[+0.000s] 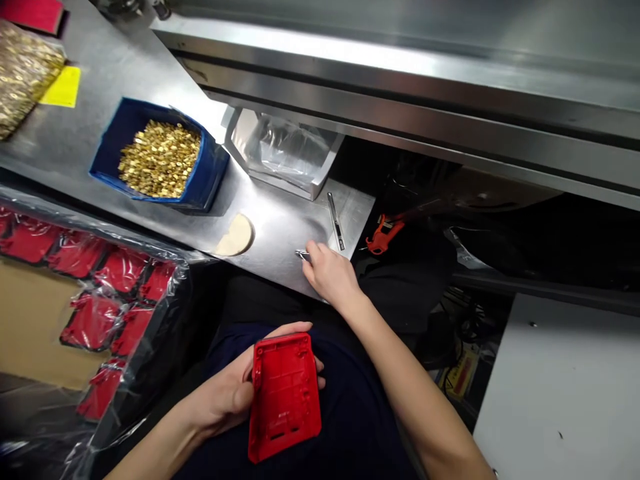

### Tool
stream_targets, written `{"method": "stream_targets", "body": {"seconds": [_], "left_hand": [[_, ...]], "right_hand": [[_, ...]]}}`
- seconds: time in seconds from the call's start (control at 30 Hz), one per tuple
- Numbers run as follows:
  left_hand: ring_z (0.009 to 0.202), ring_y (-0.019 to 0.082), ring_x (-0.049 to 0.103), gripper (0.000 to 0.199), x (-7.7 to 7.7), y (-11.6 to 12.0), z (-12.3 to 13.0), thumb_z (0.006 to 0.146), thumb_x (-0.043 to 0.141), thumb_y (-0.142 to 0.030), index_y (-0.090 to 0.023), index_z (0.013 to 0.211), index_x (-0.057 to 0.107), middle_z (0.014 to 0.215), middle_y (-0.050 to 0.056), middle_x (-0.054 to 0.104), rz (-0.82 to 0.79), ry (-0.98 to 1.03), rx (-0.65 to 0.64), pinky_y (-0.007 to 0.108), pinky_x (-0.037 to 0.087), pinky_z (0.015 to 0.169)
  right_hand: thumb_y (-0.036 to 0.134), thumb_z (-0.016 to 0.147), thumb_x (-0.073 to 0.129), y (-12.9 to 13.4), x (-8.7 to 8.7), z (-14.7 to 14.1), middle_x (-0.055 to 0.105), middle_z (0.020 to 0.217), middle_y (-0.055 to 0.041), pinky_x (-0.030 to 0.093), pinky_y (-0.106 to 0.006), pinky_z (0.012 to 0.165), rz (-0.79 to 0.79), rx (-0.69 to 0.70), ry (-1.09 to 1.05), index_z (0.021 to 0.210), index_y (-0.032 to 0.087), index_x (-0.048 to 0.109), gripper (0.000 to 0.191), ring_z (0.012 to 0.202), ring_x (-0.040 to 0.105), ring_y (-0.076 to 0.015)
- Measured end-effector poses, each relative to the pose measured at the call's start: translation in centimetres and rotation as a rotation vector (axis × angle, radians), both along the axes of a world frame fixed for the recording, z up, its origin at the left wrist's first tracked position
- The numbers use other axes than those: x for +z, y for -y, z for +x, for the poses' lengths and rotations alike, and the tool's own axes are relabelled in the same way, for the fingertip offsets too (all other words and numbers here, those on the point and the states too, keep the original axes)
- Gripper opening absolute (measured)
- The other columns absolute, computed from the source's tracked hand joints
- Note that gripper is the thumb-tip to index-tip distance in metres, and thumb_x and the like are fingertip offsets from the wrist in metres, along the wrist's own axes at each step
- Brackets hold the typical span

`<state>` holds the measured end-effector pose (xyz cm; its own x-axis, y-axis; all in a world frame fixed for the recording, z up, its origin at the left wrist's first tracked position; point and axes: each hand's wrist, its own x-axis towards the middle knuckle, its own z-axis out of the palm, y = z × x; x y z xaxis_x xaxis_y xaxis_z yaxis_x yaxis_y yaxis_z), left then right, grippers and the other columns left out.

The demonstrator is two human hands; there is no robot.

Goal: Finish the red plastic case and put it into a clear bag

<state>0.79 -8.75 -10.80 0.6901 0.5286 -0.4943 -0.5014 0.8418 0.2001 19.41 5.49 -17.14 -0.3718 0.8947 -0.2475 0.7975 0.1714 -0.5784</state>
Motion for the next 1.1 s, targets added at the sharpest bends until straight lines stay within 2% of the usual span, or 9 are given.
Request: {"method": "stream_targets", "body": {"seconds": [0.07, 0.17, 0.27, 0.33, 0.43, 0.6, 0.87, 1.0, 1.1], "left_hand": [[0.132, 0.041, 0.058, 0.111, -0.2, 0.0, 0.0, 0.064, 0.092, -0.06, -0.025, 0.156, 0.039, 0.141, 0.021, 0.06, -0.002, -0.017, -0.008, 0.056, 0.041, 0.111], [0.13, 0.039, 0.058, 0.108, -0.4, 0.0, 0.2, 0.067, 0.09, -0.06, -0.024, 0.155, 0.039, 0.14, 0.019, 0.06, 0.013, -0.047, -0.018, 0.051, 0.044, 0.108], [0.132, 0.037, 0.057, 0.102, -0.3, -0.2, 0.4, 0.071, 0.089, -0.058, -0.025, 0.154, 0.041, 0.141, 0.017, 0.06, 0.059, -0.033, -0.02, 0.048, 0.042, 0.111], [0.132, 0.036, 0.058, 0.099, -0.2, -0.4, 0.6, 0.072, 0.088, -0.057, -0.026, 0.154, 0.04, 0.14, 0.016, 0.062, 0.081, -0.03, -0.034, 0.047, 0.042, 0.111], [0.125, 0.032, 0.063, 0.097, 0.1, -0.7, 0.8, 0.072, 0.088, -0.057, -0.027, 0.152, 0.042, 0.135, 0.014, 0.065, 0.105, -0.047, -0.044, 0.042, 0.045, 0.106], [0.119, 0.027, 0.065, 0.095, 0.6, -0.9, 1.2, 0.07, 0.09, -0.054, -0.027, 0.149, 0.045, 0.131, 0.01, 0.066, 0.104, -0.045, -0.029, 0.037, 0.046, 0.102], [0.13, 0.032, 0.06, 0.092, 0.1, -0.4, 1.3, 0.073, 0.089, -0.054, -0.027, 0.15, 0.045, 0.137, 0.012, 0.063, 0.121, -0.025, -0.033, 0.04, 0.045, 0.107], [0.134, 0.035, 0.057, 0.097, -0.1, -0.2, 1.2, 0.071, 0.089, -0.057, -0.025, 0.151, 0.045, 0.147, 0.016, 0.058, 0.094, -0.025, -0.023, 0.044, 0.044, 0.111], [0.134, 0.036, 0.058, 0.097, -0.3, -0.1, 1.1, 0.071, 0.09, -0.055, -0.025, 0.151, 0.045, 0.149, 0.017, 0.057, 0.063, -0.01, -0.026, 0.046, 0.044, 0.112]], "right_hand": [[0.031, 0.101, 0.06, 1.8, 2.3, 1.6, 0.065, 0.086, 0.0002, 0.048, -0.026, 0.065, -0.061, -0.068, -0.092, 0.106, 0.021, 0.06, 0.011, 0.07, 0.061, -0.0149], [0.038, 0.101, 0.063, 4.7, 7.3, 3.1, 0.066, 0.087, 0.0011, 0.049, -0.023, 0.064, -0.174, -0.164, -0.319, 0.108, 0.024, 0.065, 0.016, 0.072, 0.062, -0.013], [0.031, 0.099, 0.066, 7.4, 11.6, 3.2, 0.063, 0.081, 0.003, 0.047, -0.022, 0.059, -0.238, -0.027, -0.369, 0.112, 0.027, 0.068, 0.014, 0.066, 0.058, -0.0105], [0.026, 0.1, 0.064, 8.8, 12.7, 2.7, 0.06, 0.079, 0.0028, 0.046, -0.023, 0.059, -0.185, 0.052, -0.352, 0.115, 0.025, 0.067, 0.016, 0.065, 0.056, -0.0104], [0.024, 0.101, 0.061, 10.2, 12.6, 1.9, 0.062, 0.08, 0.0004, 0.048, -0.026, 0.062, -0.074, 0.073, -0.322, 0.114, 0.02, 0.064, 0.014, 0.069, 0.058, -0.0127], [0.025, 0.101, 0.061, 10.7, 11.7, 1.6, 0.064, 0.081, -0.0006, 0.049, -0.028, 0.064, -0.015, 0.076, -0.29, 0.116, 0.018, 0.064, 0.016, 0.069, 0.06, -0.0143], [0.021, 0.103, 0.058, 10.6, 11.7, 1.8, 0.07, 0.091, -0.003, 0.053, -0.03, 0.072, -0.015, 0.123, -0.278, 0.114, 0.018, 0.065, 0.013, 0.078, 0.065, -0.0157], [0.014, 0.102, 0.058, 10.1, 11.7, 2.6, 0.072, 0.097, -0.0029, 0.055, -0.027, 0.076, -0.017, 0.096, -0.354, 0.12, 0.021, 0.063, 0.021, 0.083, 0.068, -0.0147], [0.013, 0.1, 0.06, 9.6, 11.5, 3.5, 0.073, 0.099, -0.0053, 0.057, -0.03, 0.079, 0.061, 0.208, -0.352, 0.124, 0.019, 0.061, 0.025, 0.087, 0.069, -0.0169]]}}
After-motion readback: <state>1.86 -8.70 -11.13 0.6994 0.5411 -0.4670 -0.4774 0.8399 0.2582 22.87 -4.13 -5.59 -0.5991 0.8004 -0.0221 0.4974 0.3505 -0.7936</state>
